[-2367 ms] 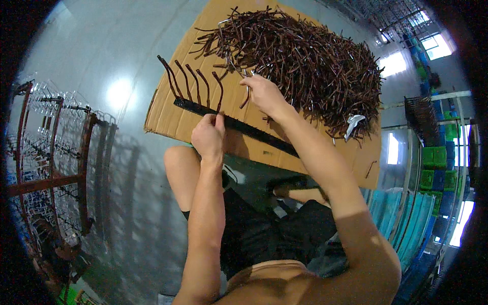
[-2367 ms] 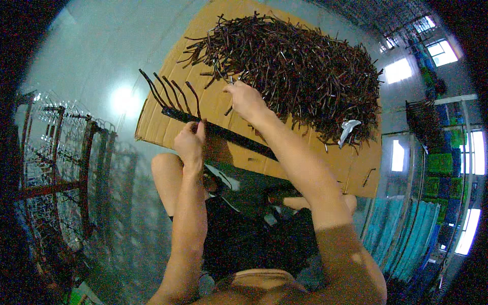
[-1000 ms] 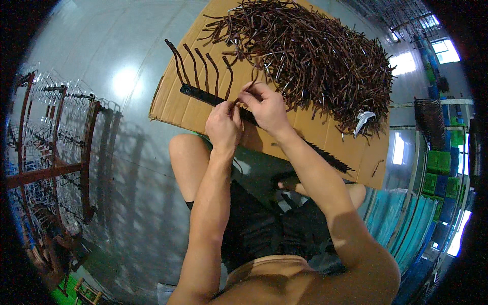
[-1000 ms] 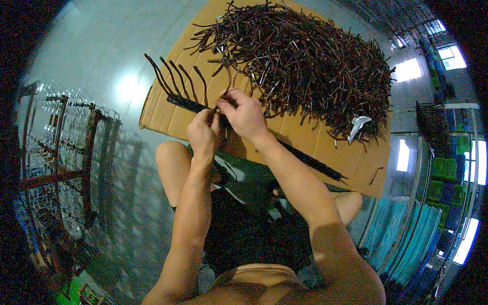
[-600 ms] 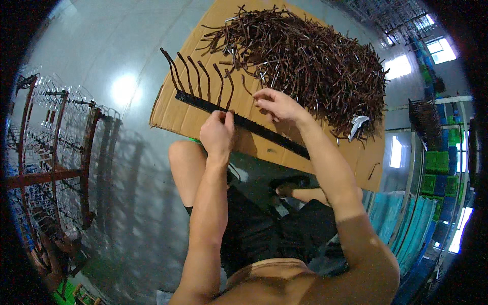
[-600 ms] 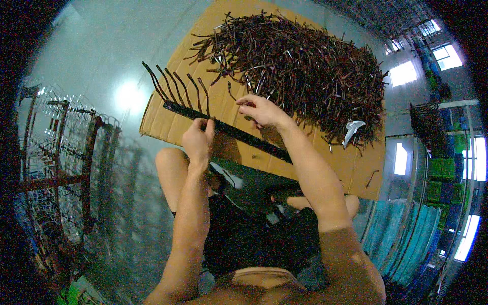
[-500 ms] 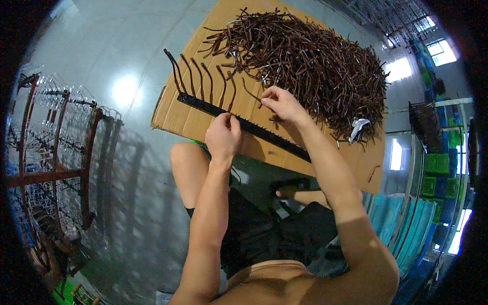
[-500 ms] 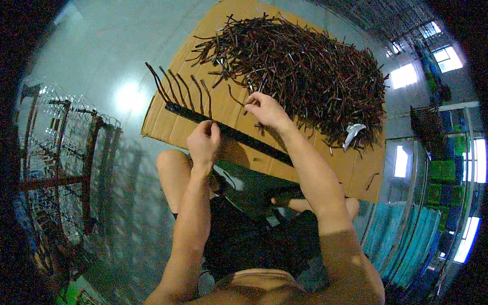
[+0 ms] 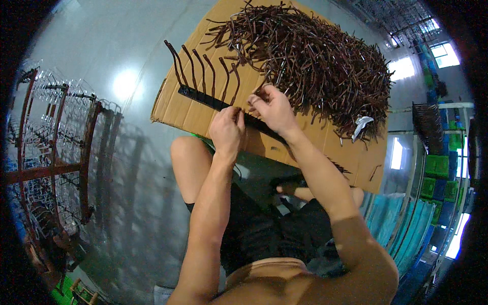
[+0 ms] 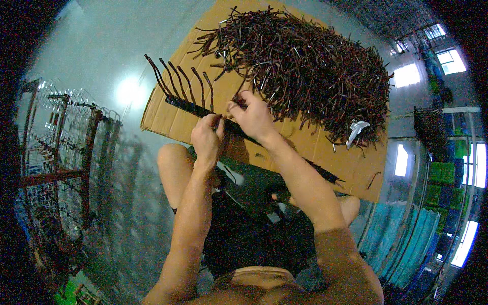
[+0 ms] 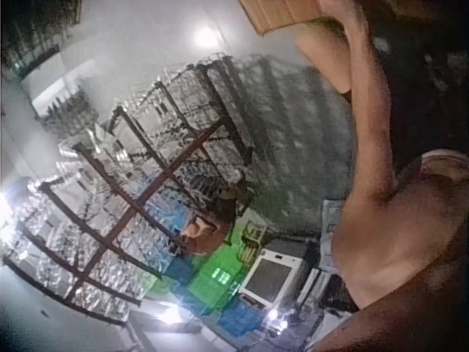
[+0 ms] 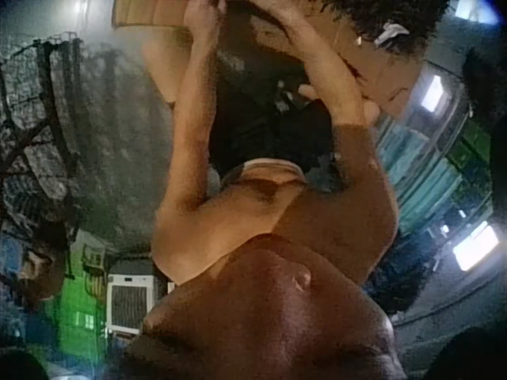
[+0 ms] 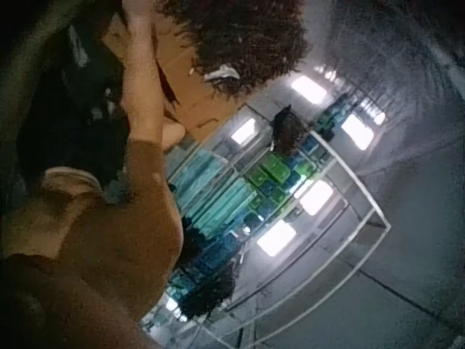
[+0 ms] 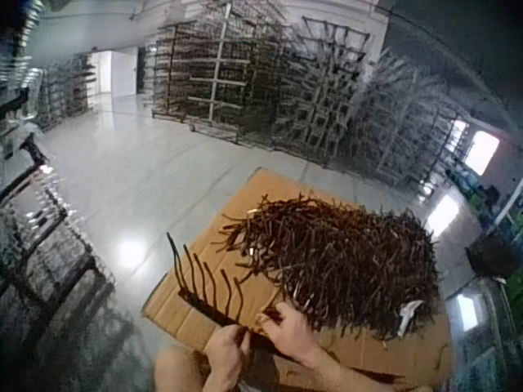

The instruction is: The person sits on the floor and repeatedly picks up thin dark rods from a pile on a cardboard sheet, inserting them one by one into slots on a black rake head. Completed rake heads are placed onto a nearby metal rack.

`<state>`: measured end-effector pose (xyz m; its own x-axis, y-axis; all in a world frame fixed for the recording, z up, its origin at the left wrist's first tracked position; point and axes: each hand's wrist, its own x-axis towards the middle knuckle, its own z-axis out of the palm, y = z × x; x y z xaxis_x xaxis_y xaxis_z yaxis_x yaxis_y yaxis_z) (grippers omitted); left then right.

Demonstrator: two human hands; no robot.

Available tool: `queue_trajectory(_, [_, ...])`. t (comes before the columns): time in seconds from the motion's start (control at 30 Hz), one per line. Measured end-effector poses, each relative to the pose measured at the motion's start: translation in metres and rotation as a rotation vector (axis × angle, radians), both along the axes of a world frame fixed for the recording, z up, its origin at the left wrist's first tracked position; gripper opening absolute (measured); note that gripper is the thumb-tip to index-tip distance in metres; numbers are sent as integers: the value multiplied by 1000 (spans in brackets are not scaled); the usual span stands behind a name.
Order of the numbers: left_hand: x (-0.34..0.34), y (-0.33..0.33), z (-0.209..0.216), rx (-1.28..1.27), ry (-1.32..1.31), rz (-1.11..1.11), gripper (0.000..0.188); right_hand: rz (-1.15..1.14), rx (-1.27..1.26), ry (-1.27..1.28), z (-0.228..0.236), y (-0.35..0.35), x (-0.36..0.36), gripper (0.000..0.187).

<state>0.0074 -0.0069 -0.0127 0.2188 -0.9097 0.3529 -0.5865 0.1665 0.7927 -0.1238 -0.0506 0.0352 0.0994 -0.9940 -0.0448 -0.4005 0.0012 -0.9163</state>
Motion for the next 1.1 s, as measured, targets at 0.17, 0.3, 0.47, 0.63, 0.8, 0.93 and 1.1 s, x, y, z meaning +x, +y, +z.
queue_trajectory(0.17, [0, 2, 6, 95, -15, -17, 13, -4, -45, -88, -14, 15, 5, 24])
queue_trajectory(0.3, [-1, 2, 7, 80, -68, -8, 13, 2, -25, -1, -8, 17, 8, 23])
queue_trajectory(0.47, [3, 4, 0, 136, -34, 6, 17, 130, -267, 548, 7, 22, 17, 26])
queue_trajectory(0.63, [11, 0, 13, 305, -77, 152, 22, 320, 35, 443, 22, -39, -25, 25])
queue_trajectory(0.8, [1, -2, 7, 195, 94, 49, 20, 373, -728, 1260, -37, -70, -50, 14])
queue_trajectory(0.93, [-1, 3, 10, 151, 36, 3, 17, 456, -781, 1205, -37, -84, -53, 10])
queue_trajectory(1.1, [-1, 0, 5, 170, 29, 8, 18, 391, -794, 1267, -42, -65, -49, 8])
